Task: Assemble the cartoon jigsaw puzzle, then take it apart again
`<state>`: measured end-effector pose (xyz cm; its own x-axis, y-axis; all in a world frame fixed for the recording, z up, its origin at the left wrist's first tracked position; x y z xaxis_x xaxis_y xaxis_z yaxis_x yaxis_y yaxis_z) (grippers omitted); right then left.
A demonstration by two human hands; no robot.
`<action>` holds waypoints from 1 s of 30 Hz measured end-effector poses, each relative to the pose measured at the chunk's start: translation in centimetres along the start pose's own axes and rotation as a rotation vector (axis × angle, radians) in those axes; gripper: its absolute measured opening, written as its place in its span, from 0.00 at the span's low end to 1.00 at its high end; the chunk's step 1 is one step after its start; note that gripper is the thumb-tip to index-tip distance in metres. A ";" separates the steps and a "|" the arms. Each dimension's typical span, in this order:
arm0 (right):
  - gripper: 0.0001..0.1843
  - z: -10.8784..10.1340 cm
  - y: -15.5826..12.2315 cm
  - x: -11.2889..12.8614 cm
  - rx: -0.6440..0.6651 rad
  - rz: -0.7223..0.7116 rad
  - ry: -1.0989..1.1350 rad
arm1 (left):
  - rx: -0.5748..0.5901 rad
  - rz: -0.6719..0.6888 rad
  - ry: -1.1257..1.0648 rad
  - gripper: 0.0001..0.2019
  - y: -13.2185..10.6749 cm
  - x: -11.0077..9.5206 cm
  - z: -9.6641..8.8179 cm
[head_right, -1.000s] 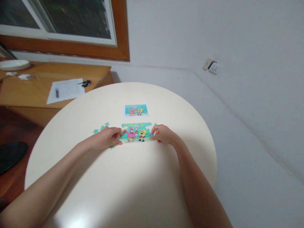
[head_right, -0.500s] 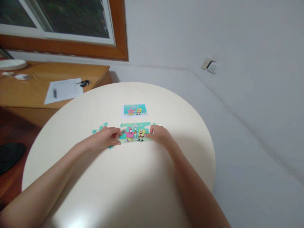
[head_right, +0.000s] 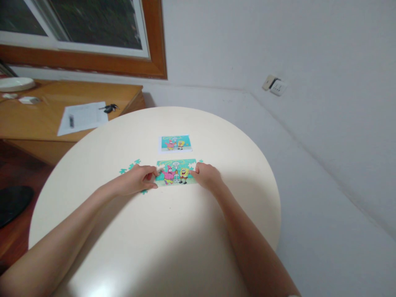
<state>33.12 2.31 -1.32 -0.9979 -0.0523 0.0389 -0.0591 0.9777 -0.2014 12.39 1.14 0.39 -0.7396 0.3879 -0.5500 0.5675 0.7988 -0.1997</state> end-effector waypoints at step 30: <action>0.14 0.2 0.2 0.0 0.005 -0.012 -0.005 | 0.001 0.026 0.019 0.22 0.1 0.3 0.1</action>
Point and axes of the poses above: each hand's wrist, its own y-axis towards the middle knuckle, its own z-axis out of the palm, x = y × z, the point moved 7 cm from there along y, towards the middle knuckle, and after that the axes turned 8 degrees about -y, right-handed, at the moved point
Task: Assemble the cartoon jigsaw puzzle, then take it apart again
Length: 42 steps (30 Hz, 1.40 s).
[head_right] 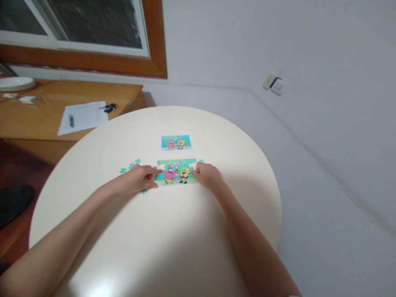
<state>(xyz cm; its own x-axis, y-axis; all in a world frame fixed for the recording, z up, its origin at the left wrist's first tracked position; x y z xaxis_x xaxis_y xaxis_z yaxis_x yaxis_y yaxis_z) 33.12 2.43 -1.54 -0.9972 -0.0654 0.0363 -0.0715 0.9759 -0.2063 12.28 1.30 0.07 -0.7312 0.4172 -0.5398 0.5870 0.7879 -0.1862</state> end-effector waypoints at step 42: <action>0.13 -0.1 -0.1 0.1 -0.013 0.002 -0.030 | -0.018 0.080 0.011 0.15 0.1 0.1 0.4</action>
Point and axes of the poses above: each hand's wrist, its own y-axis towards the middle knuckle, its own z-axis out of the palm, x = y × z, the point moved 7 cm from there along y, towards the middle knuckle, and after that the axes turned 8 degrees about -y, right-handed, at the moved point
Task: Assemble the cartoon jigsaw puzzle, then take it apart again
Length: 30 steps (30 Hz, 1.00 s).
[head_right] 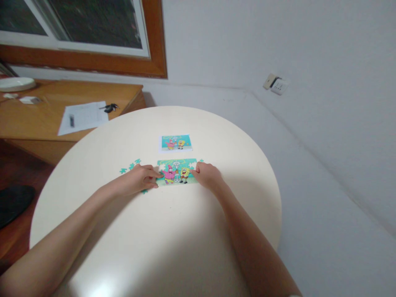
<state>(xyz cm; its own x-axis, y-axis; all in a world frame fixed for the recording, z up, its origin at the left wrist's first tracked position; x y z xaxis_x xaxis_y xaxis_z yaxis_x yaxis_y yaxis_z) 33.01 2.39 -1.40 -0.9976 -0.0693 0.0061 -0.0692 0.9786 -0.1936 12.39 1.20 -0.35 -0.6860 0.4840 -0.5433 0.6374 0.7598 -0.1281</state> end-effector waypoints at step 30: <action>0.14 0.0 0.0 0.0 -0.003 -0.004 0.002 | 0.012 0.018 0.028 0.13 0.0 -0.5 -0.1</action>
Point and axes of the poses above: each hand's wrist, its own y-axis towards the middle knuckle, its own z-axis out of the palm, x = y × z, the point moved 7 cm from there along y, towards the middle knuckle, and after that the axes turned 8 degrees about -y, right-handed, at the moved point
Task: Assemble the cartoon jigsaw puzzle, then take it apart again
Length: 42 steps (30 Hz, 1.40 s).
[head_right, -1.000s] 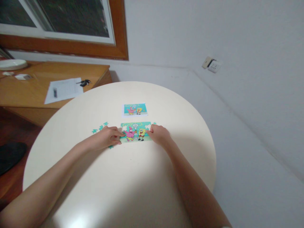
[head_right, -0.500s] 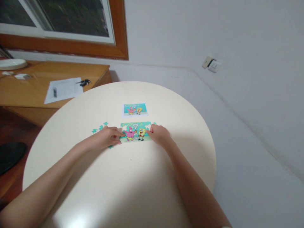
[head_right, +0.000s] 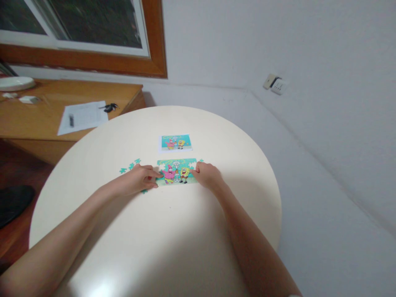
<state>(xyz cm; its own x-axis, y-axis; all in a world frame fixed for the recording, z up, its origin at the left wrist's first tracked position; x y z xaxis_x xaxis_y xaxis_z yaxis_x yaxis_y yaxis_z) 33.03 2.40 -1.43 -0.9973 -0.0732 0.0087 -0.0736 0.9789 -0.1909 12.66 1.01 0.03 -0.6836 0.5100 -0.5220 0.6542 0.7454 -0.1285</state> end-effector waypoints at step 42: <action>0.15 -0.4 -1.6 4.5 -0.060 -0.113 0.099 | 0.014 -0.068 -0.021 0.14 0.1 0.2 0.3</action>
<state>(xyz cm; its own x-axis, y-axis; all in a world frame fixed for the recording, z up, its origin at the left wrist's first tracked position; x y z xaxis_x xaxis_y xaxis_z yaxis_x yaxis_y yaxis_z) 28.63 0.58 -0.70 -0.9781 -0.1668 0.1244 -0.1821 0.9754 -0.1242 12.73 1.03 -0.36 -0.7199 0.4491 -0.5292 0.6110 0.7718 -0.1762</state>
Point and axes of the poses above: each hand's wrist, its own y-axis towards the middle knuckle, its own z-axis out of the palm, x = y × z, the point moved 7 cm from there along y, towards the middle knuckle, and after that the axes turned 8 degrees about -y, right-handed, at the moved point
